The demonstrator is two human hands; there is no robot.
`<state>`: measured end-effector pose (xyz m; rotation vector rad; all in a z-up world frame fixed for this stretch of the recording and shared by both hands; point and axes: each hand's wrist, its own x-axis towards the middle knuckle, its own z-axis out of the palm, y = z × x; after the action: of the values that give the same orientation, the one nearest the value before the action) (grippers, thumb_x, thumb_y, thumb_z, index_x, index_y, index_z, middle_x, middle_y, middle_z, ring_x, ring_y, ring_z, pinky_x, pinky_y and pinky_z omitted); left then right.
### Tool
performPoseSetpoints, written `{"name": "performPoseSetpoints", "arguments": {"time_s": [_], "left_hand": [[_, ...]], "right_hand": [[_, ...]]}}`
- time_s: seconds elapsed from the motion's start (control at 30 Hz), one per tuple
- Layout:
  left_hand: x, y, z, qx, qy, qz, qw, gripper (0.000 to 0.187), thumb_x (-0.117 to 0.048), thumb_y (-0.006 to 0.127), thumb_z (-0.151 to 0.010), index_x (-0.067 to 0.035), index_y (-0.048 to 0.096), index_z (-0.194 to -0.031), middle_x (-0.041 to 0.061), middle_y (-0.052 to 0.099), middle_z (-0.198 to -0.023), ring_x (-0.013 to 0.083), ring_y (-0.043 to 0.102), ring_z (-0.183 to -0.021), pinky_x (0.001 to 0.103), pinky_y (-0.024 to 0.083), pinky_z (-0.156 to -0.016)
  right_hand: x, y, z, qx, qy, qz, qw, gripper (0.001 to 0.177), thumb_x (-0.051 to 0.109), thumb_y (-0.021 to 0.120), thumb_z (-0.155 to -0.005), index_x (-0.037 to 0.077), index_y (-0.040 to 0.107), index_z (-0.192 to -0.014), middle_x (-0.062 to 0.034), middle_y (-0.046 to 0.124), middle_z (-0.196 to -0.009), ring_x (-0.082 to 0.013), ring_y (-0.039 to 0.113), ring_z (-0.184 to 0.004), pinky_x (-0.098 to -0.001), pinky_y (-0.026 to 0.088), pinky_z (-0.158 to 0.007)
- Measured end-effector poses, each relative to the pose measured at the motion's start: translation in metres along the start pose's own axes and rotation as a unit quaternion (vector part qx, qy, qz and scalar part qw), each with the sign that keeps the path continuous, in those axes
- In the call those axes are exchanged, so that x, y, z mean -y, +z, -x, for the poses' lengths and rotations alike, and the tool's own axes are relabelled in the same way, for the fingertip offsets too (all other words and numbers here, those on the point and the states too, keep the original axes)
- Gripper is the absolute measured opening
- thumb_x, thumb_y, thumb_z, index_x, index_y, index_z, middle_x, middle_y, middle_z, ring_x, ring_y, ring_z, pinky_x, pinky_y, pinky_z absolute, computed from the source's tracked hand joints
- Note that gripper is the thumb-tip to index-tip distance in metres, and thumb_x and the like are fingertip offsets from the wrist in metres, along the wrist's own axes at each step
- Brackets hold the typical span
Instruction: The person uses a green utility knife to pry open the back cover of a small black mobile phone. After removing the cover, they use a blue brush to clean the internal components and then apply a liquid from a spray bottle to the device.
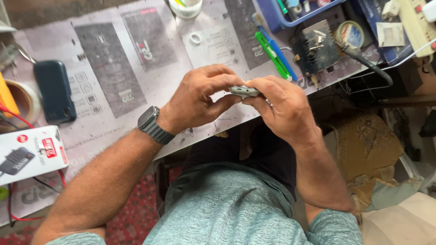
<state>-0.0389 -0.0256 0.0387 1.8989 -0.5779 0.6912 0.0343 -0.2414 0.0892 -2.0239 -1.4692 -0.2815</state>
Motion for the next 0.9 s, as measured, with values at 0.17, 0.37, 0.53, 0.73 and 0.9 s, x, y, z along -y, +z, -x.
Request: {"name": "performPoseSetpoints", "arguments": {"time_s": [0.17,0.37,0.53,0.73,0.9], "left_hand": [[-0.001,0.008,0.004,-0.006,0.049,-0.078,0.996,0.027,-0.015,0.084,-0.092,-0.008,0.071,-0.114,0.007,0.072,-0.104,0.0226,0.073,-0.087,0.034,0.059,-0.073],[0.001,0.017,0.006,-0.016,0.085,-0.103,0.991,0.032,-0.02,0.085,-0.092,-0.008,0.07,-0.117,0.01,0.071,-0.107,0.0269,0.073,-0.09,0.038,0.059,-0.076],[-0.001,0.019,0.004,-0.007,0.074,-0.123,0.99,0.044,-0.018,0.086,-0.086,-0.006,0.064,-0.122,0.013,0.07,-0.113,0.028,0.071,-0.101,0.04,0.058,-0.087],[0.01,0.026,0.008,0.048,0.04,-0.056,0.996,0.068,-0.008,0.076,-0.086,0.004,0.047,-0.146,0.017,0.066,-0.129,0.0329,0.064,-0.123,0.045,0.052,-0.107],[0.018,0.023,0.01,-0.007,-0.014,0.0,1.0,0.038,-0.006,0.071,-0.102,-0.005,0.057,-0.137,0.011,0.069,-0.12,0.0276,0.069,-0.115,0.039,0.058,-0.1]], "right_hand": [[-0.017,0.008,0.015,-0.018,-0.008,-0.073,0.997,0.025,0.009,0.076,-0.099,0.002,0.063,-0.119,-0.0138,0.073,-0.11,-0.0248,0.075,-0.098,-0.0311,0.062,-0.079],[-0.029,0.013,0.027,-0.04,-0.015,-0.118,0.992,0.023,0.014,0.074,-0.1,0.002,0.065,-0.116,-0.0148,0.073,-0.112,-0.0226,0.075,-0.095,-0.0293,0.063,-0.079],[-0.027,0.015,0.027,-0.039,-0.016,-0.144,0.989,0.022,0.01,0.075,-0.098,0.001,0.066,-0.116,-0.0147,0.073,-0.114,-0.0233,0.075,-0.097,-0.0297,0.063,-0.08],[-0.019,0.022,0.022,-0.047,0.009,-0.124,0.991,0.027,0.005,0.083,-0.09,0.001,0.068,-0.113,-0.0136,0.072,-0.11,-0.0187,0.074,-0.092,-0.0298,0.062,-0.076],[-0.047,-0.016,0.022,-0.097,0.186,-0.005,0.978,0.015,-0.002,0.077,-0.097,0.0,0.071,-0.111,-0.0125,0.074,-0.107,-0.0173,0.074,-0.078,-0.0286,0.06,-0.069]]}}
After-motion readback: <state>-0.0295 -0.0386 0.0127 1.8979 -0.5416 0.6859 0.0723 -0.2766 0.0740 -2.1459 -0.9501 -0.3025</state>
